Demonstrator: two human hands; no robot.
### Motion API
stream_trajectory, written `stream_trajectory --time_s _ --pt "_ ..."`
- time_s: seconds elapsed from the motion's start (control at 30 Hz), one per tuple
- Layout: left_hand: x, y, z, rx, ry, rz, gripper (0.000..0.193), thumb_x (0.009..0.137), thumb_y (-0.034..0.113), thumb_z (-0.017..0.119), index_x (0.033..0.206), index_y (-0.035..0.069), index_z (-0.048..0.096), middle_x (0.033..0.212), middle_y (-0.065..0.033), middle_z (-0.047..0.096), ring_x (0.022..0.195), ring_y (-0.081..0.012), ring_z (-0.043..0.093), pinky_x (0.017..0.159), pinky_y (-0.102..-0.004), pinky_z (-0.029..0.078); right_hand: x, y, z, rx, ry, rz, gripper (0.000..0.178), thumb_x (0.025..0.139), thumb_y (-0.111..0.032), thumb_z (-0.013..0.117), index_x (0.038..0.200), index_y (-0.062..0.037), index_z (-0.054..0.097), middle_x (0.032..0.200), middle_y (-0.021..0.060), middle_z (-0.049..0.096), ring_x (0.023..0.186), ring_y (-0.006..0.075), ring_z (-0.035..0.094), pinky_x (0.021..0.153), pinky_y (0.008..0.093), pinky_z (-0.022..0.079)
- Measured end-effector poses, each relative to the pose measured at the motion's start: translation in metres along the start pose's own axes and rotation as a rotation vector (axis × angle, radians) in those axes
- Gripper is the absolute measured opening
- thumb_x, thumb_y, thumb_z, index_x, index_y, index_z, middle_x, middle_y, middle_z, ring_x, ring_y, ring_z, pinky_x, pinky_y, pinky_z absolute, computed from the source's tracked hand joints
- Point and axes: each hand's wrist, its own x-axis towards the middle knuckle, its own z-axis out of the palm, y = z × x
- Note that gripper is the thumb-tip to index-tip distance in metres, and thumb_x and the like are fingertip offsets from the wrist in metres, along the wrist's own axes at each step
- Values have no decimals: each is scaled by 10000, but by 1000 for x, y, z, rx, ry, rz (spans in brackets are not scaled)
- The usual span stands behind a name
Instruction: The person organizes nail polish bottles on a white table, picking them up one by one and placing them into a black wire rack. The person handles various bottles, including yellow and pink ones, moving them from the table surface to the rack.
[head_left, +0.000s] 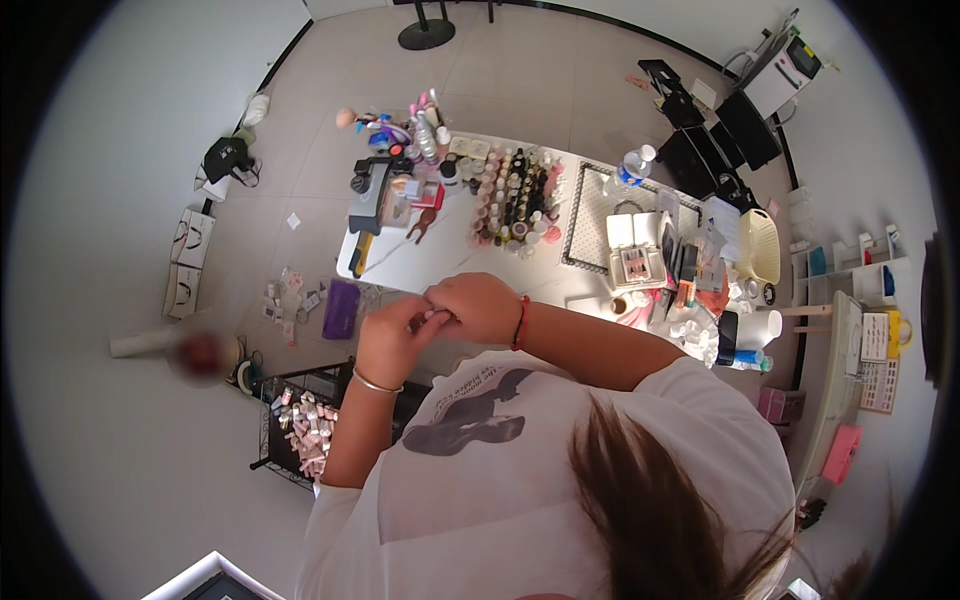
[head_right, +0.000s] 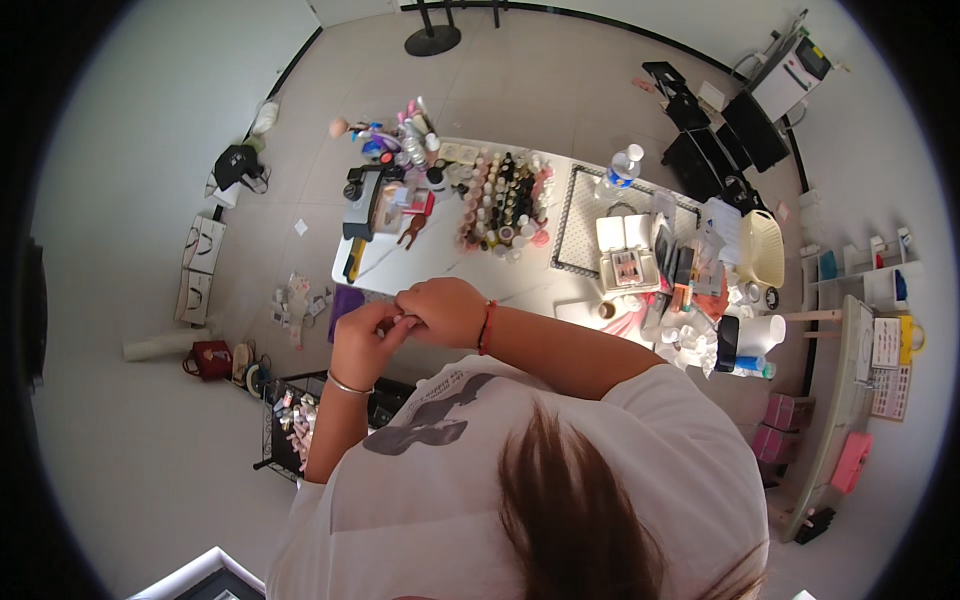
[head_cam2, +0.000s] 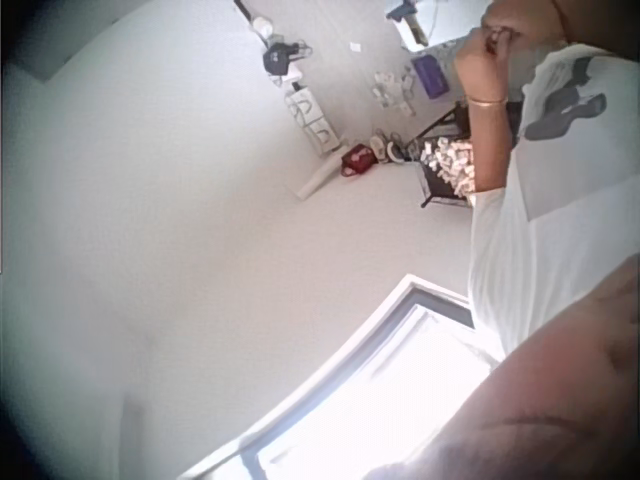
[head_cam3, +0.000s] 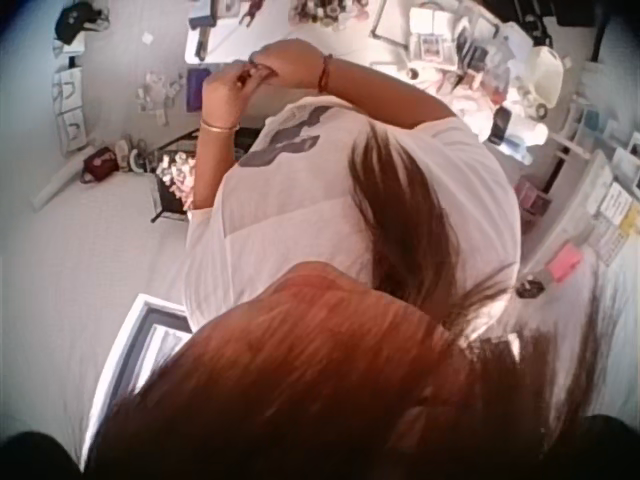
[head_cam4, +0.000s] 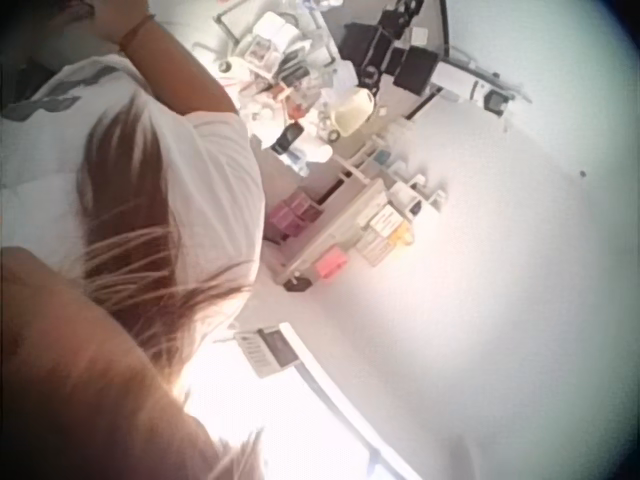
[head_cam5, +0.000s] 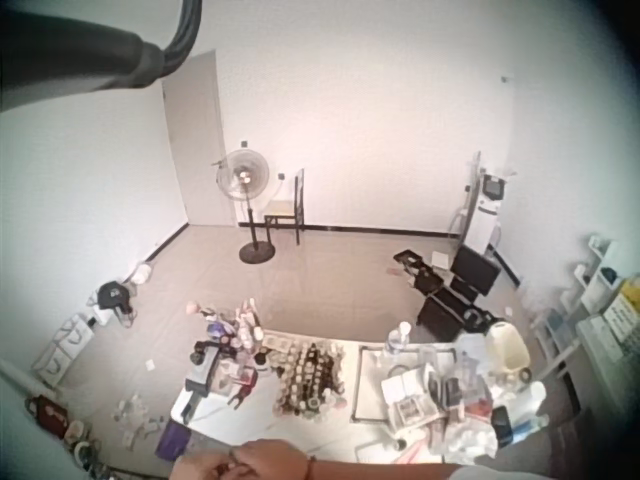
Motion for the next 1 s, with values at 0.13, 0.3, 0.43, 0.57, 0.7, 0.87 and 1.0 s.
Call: stream_trajectory --time_s 0.13,0.3,0.43,0.57,0.7,0.87,1.0 --pt "33 20 28 -32 -90 71 179 824 104 767 971 30 697 830 -101 700 664 -178 656 584 -294 498 -26 40 -22 -81 258 -47 183 781 -223 723 867 -93 628 791 96 649 743 329 641 654 455 504" --pt "30 10 37 -8 -38 -66 183 878 138 701 1028 34 689 911 -119 702 695 -229 661 613 -329 521 -48 121 -100 106 324 357 218 763 -230 754 720 -67 616 710 99 650 664 297 635 613 406 504" --pt "-7 -59 31 21 55 -319 184 911 150 653 1034 17 685 909 -136 702 730 -253 685 662 -345 548 -59 200 -161 -212 412 471 170 749 -215 738 748 -66 657 772 120 686 725 309 665 675 393 534" --pt "-78 -135 16 171 117 -470 202 921 163 643 1040 5 683 872 -134 708 724 -227 688 665 -329 550 -45 283 -180 -476 358 492 259 719 -281 770 817 -52 697 798 157 697 801 334 683 713 422 535" --pt "-150 -169 5 -55 220 -840 205 927 176 641 1045 17 691 851 -99 714 731 -175 682 680 -310 549 -16 327 -178 -636 115 695 342 696 -280 776 932 -39 716 951 206 701 925 380 673 806 459 537" --pt "-241 -200 6 14 318 -907 204 929 170 640 1056 19 689 862 -71 708 709 -139 665 637 -279 536 -5 382 -166 -680 5 818 416 693 -244 787 1017 -1 693 1065 243 685 1018 418 657 875 463 540" --pt "-284 -184 10 -117 391 -1149 237 934 199 640 1048 -4 687 826 -74 696 659 -127 650 609 -277 530 9 364 -170 -657 -191 882 388 716 -229 780 1023 -6 697 1073 238 687 1021 407 661 868 455 550"
